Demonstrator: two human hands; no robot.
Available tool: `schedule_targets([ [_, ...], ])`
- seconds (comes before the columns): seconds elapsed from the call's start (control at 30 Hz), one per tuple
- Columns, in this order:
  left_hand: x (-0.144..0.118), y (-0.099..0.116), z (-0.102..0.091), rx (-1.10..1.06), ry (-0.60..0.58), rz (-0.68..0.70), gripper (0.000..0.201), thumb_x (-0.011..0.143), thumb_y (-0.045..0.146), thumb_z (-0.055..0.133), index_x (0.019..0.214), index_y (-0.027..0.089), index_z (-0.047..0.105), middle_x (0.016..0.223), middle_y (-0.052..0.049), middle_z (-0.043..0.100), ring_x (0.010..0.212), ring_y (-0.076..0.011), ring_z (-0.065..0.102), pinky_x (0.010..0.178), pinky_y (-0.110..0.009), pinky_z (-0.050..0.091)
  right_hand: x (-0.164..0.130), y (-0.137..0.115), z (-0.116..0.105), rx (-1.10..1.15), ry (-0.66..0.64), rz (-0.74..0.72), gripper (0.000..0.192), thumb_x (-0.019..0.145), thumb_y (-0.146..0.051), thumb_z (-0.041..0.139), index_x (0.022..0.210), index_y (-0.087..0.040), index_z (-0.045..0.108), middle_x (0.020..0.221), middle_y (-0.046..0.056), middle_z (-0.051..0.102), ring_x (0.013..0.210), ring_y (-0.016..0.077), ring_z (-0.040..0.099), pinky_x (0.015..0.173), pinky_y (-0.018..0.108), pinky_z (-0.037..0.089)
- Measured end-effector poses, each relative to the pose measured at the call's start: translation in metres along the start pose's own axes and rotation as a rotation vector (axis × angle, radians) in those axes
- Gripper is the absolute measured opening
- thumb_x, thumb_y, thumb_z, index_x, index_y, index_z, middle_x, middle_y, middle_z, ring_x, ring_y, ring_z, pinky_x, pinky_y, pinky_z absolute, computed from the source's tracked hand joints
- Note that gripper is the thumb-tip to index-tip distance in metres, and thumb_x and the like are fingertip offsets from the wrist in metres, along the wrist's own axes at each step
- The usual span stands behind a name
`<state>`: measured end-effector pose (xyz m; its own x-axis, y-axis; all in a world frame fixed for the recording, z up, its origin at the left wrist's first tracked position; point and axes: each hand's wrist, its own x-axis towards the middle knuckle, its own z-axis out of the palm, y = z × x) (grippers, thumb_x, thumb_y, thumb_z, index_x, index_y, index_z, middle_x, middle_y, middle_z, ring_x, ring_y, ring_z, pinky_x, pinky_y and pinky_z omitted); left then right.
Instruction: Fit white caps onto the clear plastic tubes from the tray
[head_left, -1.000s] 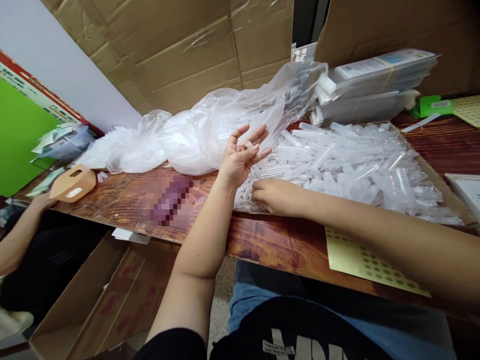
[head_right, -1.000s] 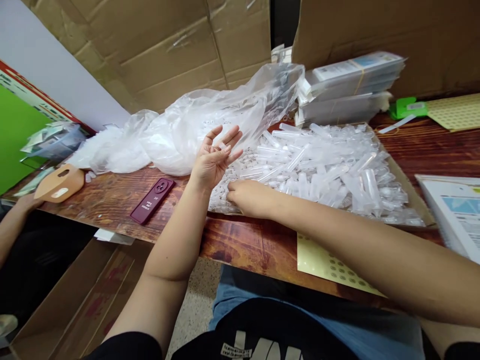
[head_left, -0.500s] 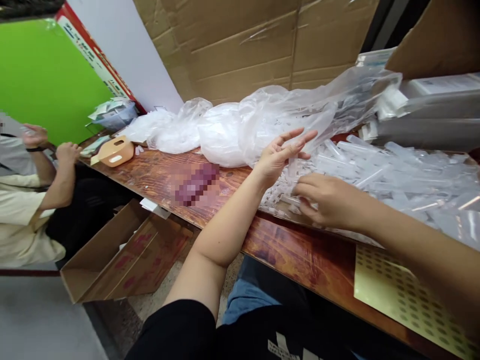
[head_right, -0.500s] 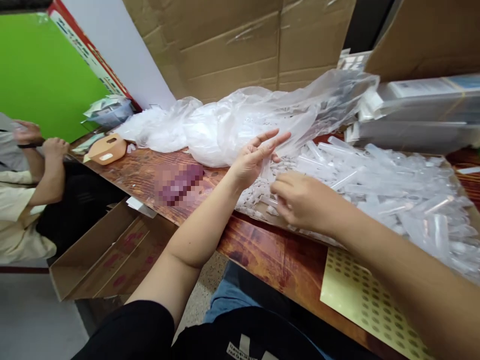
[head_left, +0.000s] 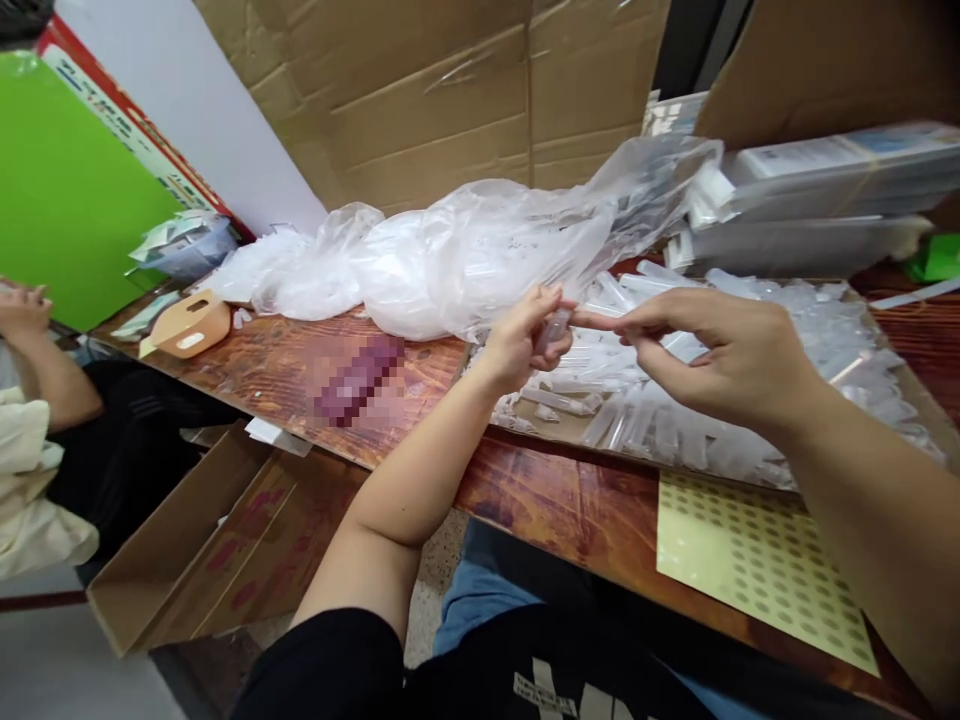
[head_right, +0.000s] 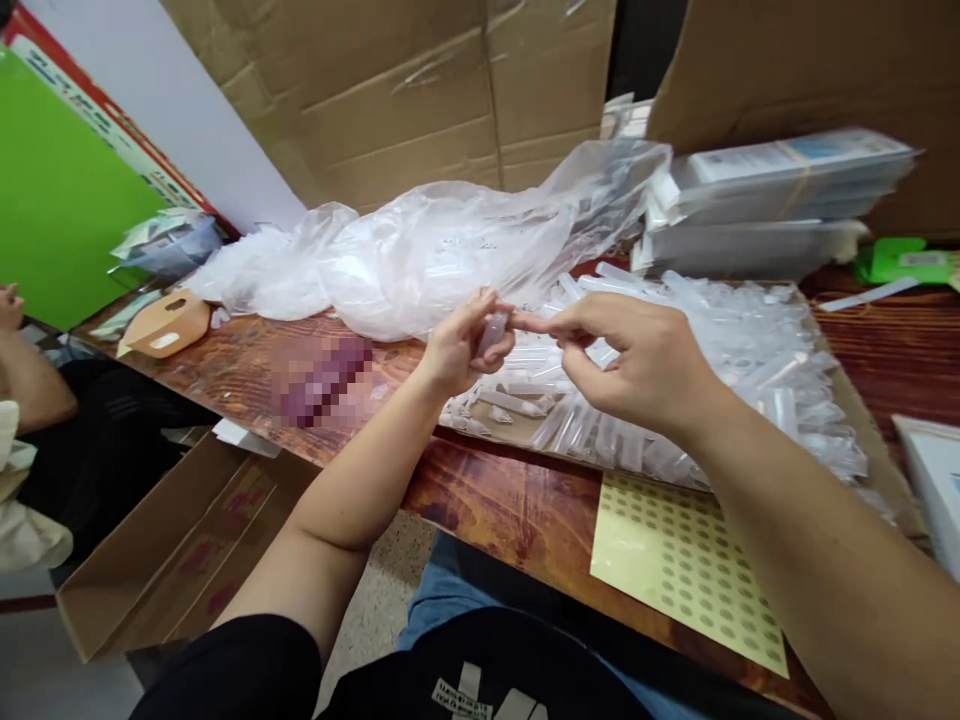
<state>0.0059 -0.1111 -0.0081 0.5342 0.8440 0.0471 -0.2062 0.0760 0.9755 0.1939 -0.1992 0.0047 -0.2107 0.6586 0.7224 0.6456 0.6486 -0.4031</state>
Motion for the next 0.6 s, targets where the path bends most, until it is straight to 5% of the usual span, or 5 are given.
schedule_targets([
  [0.17,0.001,0.008,-0.003,-0.261,0.02,-0.035,0.016,0.098,0.024,0.045,0.083,0.022,0.039,0.077,-0.003,0.073,0.035,-0.0059,0.033,0.037,-0.019,0.014,-0.002,0.008,0.014,0.172,0.122,0.057,0.013,0.087,-0.018,0.066,0.091,-0.027,0.075,0.089,0.002,0.078,0.077,0.021,0.073,0.067,0.033,0.058],
  [0.4,-0.001,0.014,-0.004,-0.194,0.025,0.019,0.018,0.096,0.022,0.044,0.078,0.021,0.039,0.074,-0.005,0.072,0.035,-0.0059,0.036,0.037,-0.019,0.017,0.001,0.0,0.018,0.309,0.164,0.207,0.002,0.086,-0.024,0.075,0.087,-0.025,0.076,0.087,0.001,0.077,0.077,0.0177,0.072,0.074,0.032,0.062],
  [0.5,-0.005,0.009,-0.002,-0.094,0.015,0.141,0.006,0.091,0.024,0.051,0.093,0.019,0.054,0.078,-0.003,0.071,0.038,-0.0056,0.039,0.039,-0.02,0.022,0.003,-0.002,0.018,0.308,0.186,0.237,0.003,0.085,-0.026,0.08,0.084,-0.026,0.077,0.084,0.001,0.077,0.074,0.018,0.071,0.072,0.032,0.061],
  [0.6,-0.01,0.003,0.003,0.031,0.011,0.254,0.029,0.085,0.022,0.053,0.114,0.02,0.055,0.083,-0.001,0.068,0.039,-0.0045,0.038,0.041,-0.021,0.026,0.005,-0.006,0.019,0.36,0.228,0.276,0.007,0.083,-0.028,0.084,0.08,-0.027,0.078,0.084,0.001,0.078,0.077,0.0194,0.073,0.074,0.034,0.062],
])
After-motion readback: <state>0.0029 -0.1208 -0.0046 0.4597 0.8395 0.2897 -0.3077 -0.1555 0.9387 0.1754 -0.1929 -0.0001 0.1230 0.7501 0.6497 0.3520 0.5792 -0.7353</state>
